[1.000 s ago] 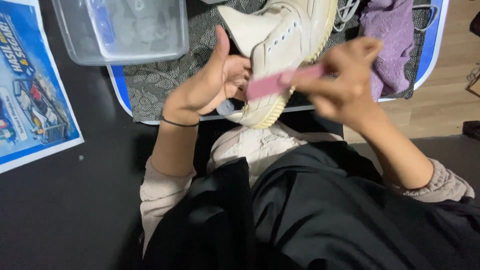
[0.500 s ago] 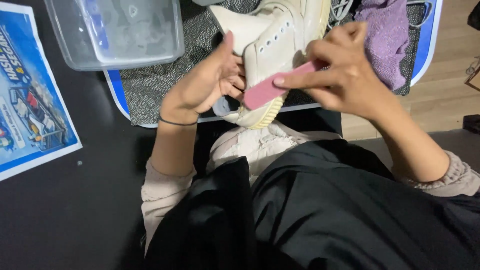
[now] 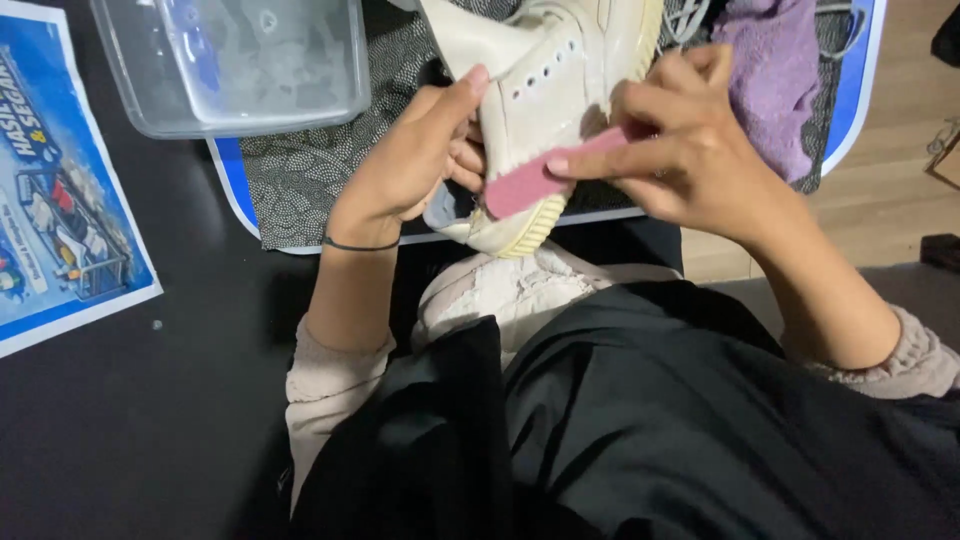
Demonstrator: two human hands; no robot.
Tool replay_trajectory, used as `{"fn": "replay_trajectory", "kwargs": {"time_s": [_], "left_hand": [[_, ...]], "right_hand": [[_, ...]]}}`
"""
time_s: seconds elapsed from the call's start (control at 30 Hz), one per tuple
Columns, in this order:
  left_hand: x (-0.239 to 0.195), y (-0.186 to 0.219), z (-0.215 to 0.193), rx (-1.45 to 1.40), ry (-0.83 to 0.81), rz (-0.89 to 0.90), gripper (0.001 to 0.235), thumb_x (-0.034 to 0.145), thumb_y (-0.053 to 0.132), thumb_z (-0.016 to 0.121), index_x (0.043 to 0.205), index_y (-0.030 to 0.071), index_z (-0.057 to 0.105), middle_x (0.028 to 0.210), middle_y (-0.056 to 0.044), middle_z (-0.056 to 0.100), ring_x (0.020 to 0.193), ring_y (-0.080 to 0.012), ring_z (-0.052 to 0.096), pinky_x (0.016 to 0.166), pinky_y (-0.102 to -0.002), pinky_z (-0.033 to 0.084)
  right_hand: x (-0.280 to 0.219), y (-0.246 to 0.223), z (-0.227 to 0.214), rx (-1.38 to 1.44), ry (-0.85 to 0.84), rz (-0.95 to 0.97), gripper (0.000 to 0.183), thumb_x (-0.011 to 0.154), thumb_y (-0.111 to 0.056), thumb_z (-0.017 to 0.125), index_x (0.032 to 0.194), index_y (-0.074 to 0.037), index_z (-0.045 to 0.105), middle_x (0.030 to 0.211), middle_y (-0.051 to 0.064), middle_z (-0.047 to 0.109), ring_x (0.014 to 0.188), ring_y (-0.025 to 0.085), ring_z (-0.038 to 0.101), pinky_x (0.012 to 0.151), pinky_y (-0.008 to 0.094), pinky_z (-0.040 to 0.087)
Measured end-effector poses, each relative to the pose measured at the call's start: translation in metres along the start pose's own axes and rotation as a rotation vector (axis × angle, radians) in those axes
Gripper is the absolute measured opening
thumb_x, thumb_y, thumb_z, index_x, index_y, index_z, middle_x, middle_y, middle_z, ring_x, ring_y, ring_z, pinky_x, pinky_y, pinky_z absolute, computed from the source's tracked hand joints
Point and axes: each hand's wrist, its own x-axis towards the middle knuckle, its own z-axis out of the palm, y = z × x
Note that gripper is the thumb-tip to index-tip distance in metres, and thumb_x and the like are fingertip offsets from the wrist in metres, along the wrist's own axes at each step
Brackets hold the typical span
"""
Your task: The person cleans a white sneaker using a brush and a purple cloth. They scrub the sole and upper parts of the shoe, wipe it down, and dip the brush into a container of water.
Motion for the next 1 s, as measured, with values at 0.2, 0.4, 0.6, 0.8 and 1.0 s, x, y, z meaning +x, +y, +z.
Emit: {"fn": "replay_trajectory", "kwargs": {"time_s": [0.2, 0.4, 0.6, 0.8, 1.0], "left_hand": [[-0.007, 0.008, 0.004, 0.097, -0.090, 0.117, 0.076, 0.092, 0.057, 0.029, 0.126, -0.002, 0.063, 0.106, -0.021, 0.077, 0.079, -0.0261, 0.080, 0.062, -0.028, 0.066], [-0.003, 0.009, 0.003, 0.151, -0.097, 0.125, 0.070, 0.095, 0.052, 0.028, 0.118, -0.001, 0.066, 0.106, -0.018, 0.078, 0.082, -0.0251, 0.081, 0.062, -0.027, 0.068], [-0.003, 0.009, 0.000, 0.122, -0.074, 0.120, 0.078, 0.090, 0.059, 0.031, 0.128, -0.003, 0.060, 0.110, -0.023, 0.077, 0.078, -0.0288, 0.083, 0.057, -0.027, 0.067], [-0.002, 0.005, -0.001, 0.109, -0.013, 0.086, 0.070, 0.087, 0.063, 0.034, 0.106, 0.003, 0.065, 0.083, -0.007, 0.064, 0.066, -0.0152, 0.067, 0.060, -0.025, 0.063], [-0.002, -0.004, 0.001, 0.001, 0.028, 0.107, 0.063, 0.088, 0.061, 0.040, 0.106, 0.005, 0.063, 0.083, -0.006, 0.067, 0.064, -0.0135, 0.069, 0.051, -0.020, 0.053]], "right_hand": [[-0.002, 0.002, 0.006, -0.005, 0.073, 0.012, 0.022, 0.114, -0.015, 0.074, 0.131, -0.026, 0.080, 0.090, 0.006, 0.054, 0.093, 0.029, 0.047, 0.092, 0.046, 0.028], [-0.008, 0.006, 0.005, 0.109, 0.032, 0.087, 0.022, 0.114, -0.012, 0.078, 0.133, -0.023, 0.077, 0.095, 0.007, 0.058, 0.098, 0.029, 0.045, 0.093, 0.044, 0.027], [0.000, -0.008, -0.006, 0.156, -0.136, 0.082, 0.025, 0.113, -0.019, 0.065, 0.136, -0.028, 0.071, 0.090, 0.001, 0.052, 0.101, 0.028, 0.043, 0.104, 0.042, 0.024], [-0.014, -0.016, 0.004, 0.086, -0.082, 0.154, 0.030, 0.113, -0.010, 0.074, 0.137, -0.028, 0.073, 0.090, 0.003, 0.051, 0.097, 0.027, 0.042, 0.097, 0.043, 0.026], [-0.020, -0.014, 0.014, -0.009, -0.004, 0.041, 0.035, 0.111, -0.005, 0.068, 0.131, -0.032, 0.078, 0.086, 0.003, 0.047, 0.090, 0.028, 0.043, 0.091, 0.045, 0.025]]}}
